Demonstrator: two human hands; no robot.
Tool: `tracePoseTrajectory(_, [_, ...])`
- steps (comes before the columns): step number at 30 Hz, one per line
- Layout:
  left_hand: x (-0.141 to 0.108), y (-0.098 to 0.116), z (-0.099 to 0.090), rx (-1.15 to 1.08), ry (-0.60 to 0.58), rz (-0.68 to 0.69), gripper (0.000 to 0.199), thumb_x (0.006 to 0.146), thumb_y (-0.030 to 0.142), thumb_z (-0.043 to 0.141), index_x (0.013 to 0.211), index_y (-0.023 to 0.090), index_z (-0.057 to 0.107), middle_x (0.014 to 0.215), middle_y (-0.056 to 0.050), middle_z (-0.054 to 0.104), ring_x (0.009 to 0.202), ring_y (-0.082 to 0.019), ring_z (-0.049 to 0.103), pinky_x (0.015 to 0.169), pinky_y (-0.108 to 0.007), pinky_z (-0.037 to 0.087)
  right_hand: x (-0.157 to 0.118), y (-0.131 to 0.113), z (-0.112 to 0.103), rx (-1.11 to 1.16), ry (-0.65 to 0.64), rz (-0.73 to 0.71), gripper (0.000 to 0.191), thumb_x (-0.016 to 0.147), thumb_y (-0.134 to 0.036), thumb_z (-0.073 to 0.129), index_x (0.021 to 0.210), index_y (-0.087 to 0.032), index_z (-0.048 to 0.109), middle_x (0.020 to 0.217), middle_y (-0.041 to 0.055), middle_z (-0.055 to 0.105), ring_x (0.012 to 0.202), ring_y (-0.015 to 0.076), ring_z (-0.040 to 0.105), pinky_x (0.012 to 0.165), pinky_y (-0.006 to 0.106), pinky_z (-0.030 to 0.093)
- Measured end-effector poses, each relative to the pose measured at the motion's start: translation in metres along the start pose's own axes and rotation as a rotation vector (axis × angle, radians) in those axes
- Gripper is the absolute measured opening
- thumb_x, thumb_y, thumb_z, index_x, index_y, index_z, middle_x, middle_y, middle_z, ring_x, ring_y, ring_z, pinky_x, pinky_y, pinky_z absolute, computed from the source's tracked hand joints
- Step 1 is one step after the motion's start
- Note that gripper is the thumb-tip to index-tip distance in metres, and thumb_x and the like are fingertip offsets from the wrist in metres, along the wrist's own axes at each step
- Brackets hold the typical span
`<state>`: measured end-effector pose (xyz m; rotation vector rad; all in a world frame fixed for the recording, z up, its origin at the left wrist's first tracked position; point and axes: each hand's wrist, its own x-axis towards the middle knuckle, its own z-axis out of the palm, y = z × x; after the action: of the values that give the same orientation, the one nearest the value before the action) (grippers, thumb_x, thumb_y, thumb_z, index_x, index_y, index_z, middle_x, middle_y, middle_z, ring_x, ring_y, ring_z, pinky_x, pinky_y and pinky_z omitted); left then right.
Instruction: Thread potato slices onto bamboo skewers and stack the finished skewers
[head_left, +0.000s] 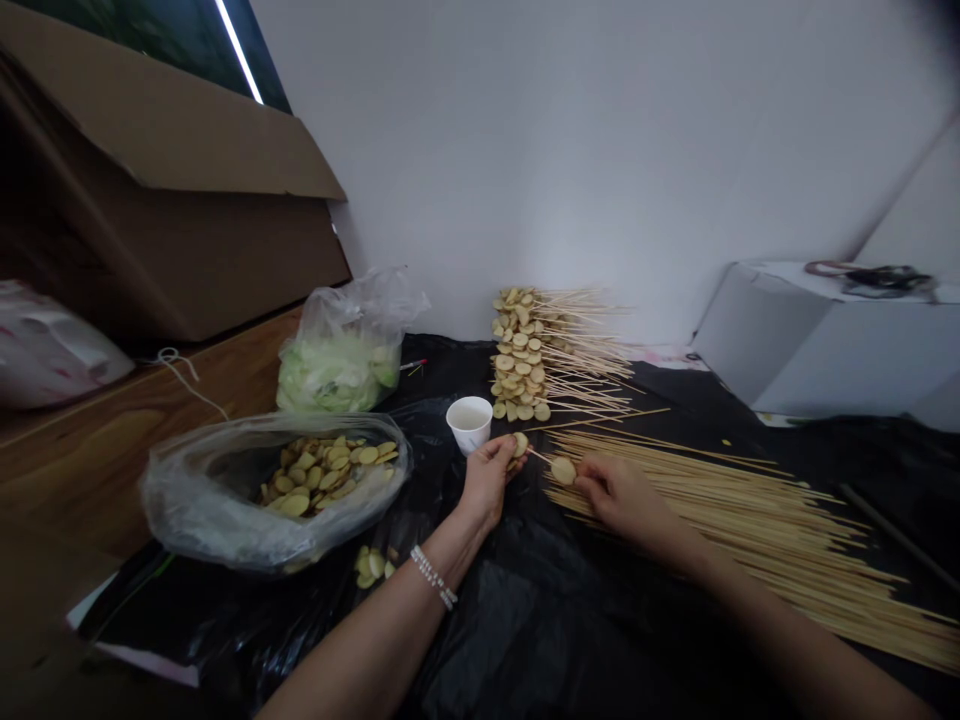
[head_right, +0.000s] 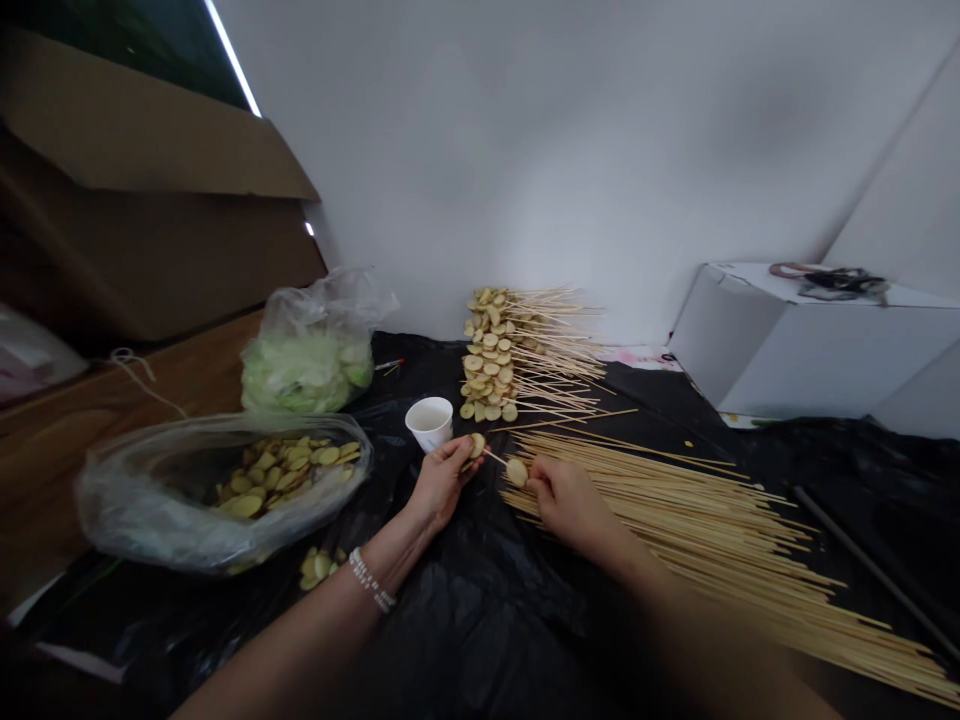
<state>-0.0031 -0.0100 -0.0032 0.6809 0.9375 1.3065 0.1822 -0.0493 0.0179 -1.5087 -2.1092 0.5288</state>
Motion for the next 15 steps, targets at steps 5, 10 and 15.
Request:
tracePoseTrajectory(5, [-0.0003, 0.0007, 0.0, 0.014, -0.022, -0.001, 0.034, 0.057, 0.038, 0.081, 0.077, 0.012, 0.072, 0.078, -0.008, 0.071, 0.066, -0.01, 0.062, 0.064, -0.019, 0.047, 0.0031, -0.0002, -0.0007, 0.324, -0.178, 0.176, 0.017, 0.081, -0.029, 0.042, 0.066, -0.021, 0.044, 0.054, -0.0018, 0.05, 0.051, 0.013, 0.045, 0.051, 0.025, 0.031])
tracePoseTrajectory(10, [0.0, 0.0004, -0.0002, 0.007, -0.001, -0.002, 0.035, 0.055, 0.038, 0.082, 0.077, 0.012, 0.072, 0.077, -0.006, 0.071, 0.065, -0.009, 0.062, 0.063, -0.018, 0.047, -0.001, 0.0018, 0.004, -0.108, 0.071, -0.082, 0.017, 0.084, -0.022, 0.039, 0.07, -0.019, 0.048, 0.069, 0.0044, 0.057, 0.065, 0.0161, 0.05, 0.061, 0.028, 0.032])
tracePoseTrajectory(15, [0.0002, -0.0001, -0.0002, 0.014, -0.003, -0.004, 0.034, 0.056, 0.038, 0.082, 0.076, 0.012, 0.073, 0.077, -0.007, 0.071, 0.064, -0.009, 0.061, 0.061, -0.017, 0.046, -0.0022, 0.001, 0.0032, -0.145, 0.105, -0.112, 0.018, 0.085, -0.02, 0.037, 0.071, -0.019, 0.049, 0.069, 0.0047, 0.058, 0.064, 0.0156, 0.049, 0.061, 0.027, 0.031])
